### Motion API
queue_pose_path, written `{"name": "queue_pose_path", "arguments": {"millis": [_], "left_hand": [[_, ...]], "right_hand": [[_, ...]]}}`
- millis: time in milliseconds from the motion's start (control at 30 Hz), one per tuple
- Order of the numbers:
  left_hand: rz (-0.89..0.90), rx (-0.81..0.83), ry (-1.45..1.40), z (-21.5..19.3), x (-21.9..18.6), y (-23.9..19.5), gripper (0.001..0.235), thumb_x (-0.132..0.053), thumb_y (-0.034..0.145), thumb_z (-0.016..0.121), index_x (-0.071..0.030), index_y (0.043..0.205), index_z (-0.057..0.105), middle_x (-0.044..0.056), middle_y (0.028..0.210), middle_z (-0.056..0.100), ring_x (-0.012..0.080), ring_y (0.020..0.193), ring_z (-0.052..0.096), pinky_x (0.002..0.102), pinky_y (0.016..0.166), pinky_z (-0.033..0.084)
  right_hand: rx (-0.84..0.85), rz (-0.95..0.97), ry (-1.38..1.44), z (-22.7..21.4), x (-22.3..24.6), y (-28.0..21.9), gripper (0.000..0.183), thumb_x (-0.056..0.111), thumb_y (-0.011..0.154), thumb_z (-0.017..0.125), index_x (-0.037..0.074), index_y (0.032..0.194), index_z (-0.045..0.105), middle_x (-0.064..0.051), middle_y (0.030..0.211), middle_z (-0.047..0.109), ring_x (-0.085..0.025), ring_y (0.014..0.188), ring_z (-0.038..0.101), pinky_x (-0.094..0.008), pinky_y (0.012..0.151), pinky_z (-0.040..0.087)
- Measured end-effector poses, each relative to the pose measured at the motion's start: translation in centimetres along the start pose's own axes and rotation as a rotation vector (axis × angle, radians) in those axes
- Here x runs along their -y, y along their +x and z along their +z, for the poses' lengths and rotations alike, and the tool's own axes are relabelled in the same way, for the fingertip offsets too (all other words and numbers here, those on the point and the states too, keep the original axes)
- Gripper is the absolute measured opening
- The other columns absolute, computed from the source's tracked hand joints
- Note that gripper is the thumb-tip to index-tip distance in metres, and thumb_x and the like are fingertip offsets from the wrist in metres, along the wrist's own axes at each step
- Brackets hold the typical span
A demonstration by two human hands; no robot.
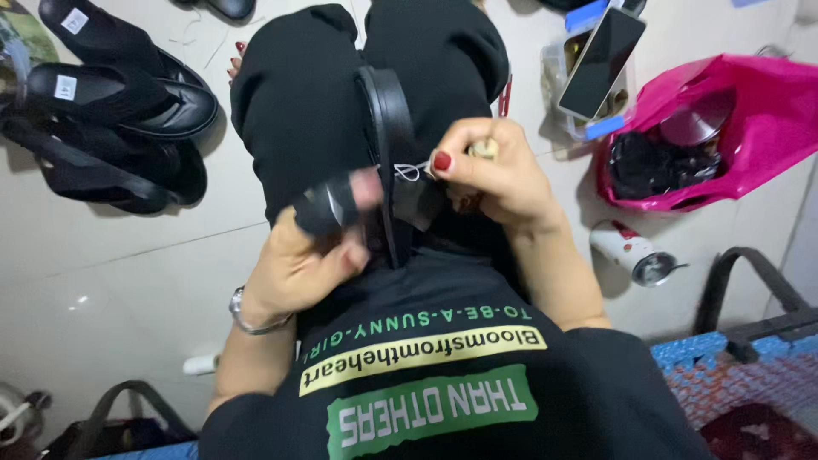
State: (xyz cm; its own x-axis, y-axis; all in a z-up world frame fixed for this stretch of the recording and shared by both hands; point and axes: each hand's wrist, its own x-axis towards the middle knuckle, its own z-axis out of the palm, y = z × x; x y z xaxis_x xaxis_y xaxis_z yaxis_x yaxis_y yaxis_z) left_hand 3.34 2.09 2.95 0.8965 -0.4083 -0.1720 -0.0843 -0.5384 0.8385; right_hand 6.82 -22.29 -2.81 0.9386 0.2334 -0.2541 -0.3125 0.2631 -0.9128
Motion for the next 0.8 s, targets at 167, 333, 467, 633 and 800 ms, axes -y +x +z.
{"name": "queue_pose_path", "arguments": {"millis": [167,333,467,633,800], "left_hand": [[0.089,-0.431,0.597,3.2,3.9,-2.4,0.052,-0.050,0.095,0.076,-0.005,0.070,0.070,0.010,0.072,0.049,0.0353,0.064,0.057,0.042,0.058,0.048],[0.097,-0.372,0.577,7.2,6.1,-6.5,0.055,-0.036,0.093,0.077,-0.006,0.052,0.054,0.009,0.059,0.039,0.0340,0.055,0.053,0.040,0.052,0.044],[0.038,-0.281,0.456,7.0,6.1,-8.4,0.052,-0.029,0.094,0.075,-0.004,0.054,0.053,0.010,0.056,0.039,0.0332,0.053,0.053,0.036,0.048,0.042],[-0.494,0.001,-0.270,-3.2,16.8,-12.5,0.030,-0.031,0.106,0.048,-0.010,0.102,0.070,0.004,0.089,0.064,0.0143,0.078,0.058,0.029,0.070,0.044],[-0.612,-0.324,1.199,-6.1,15.3,-9.2,0.035,-0.036,0.107,0.081,-0.005,0.093,0.073,0.026,0.097,0.061,0.0473,0.104,0.056,0.054,0.080,0.046]], "right_hand": [[-0.003,0.327,0.388,1.8,0.7,0.6,0.016,0.010,0.086,0.075,-0.002,0.078,0.067,-0.001,0.042,0.037,-0.005,0.035,0.037,-0.021,0.034,0.038],[-0.100,0.268,0.406,3.3,-0.7,0.3,0.016,0.009,0.084,0.076,-0.002,0.079,0.066,-0.002,0.042,0.035,-0.006,0.033,0.034,-0.022,0.033,0.036],[0.044,0.329,0.436,1.8,-0.4,1.1,0.011,0.008,0.081,0.074,0.000,0.079,0.066,-0.001,0.042,0.035,-0.005,0.034,0.033,-0.020,0.033,0.031],[0.046,-0.126,-0.607,-6.8,4.5,1.1,0.026,0.013,0.099,0.066,0.002,0.119,0.055,-0.013,0.118,0.062,-0.022,0.082,0.052,-0.031,0.073,0.043],[0.461,-0.344,-1.302,-5.3,5.8,-1.3,0.062,0.008,0.098,0.067,0.022,0.154,0.046,-0.009,0.117,0.074,-0.029,0.071,0.054,-0.043,0.066,0.048]]}}
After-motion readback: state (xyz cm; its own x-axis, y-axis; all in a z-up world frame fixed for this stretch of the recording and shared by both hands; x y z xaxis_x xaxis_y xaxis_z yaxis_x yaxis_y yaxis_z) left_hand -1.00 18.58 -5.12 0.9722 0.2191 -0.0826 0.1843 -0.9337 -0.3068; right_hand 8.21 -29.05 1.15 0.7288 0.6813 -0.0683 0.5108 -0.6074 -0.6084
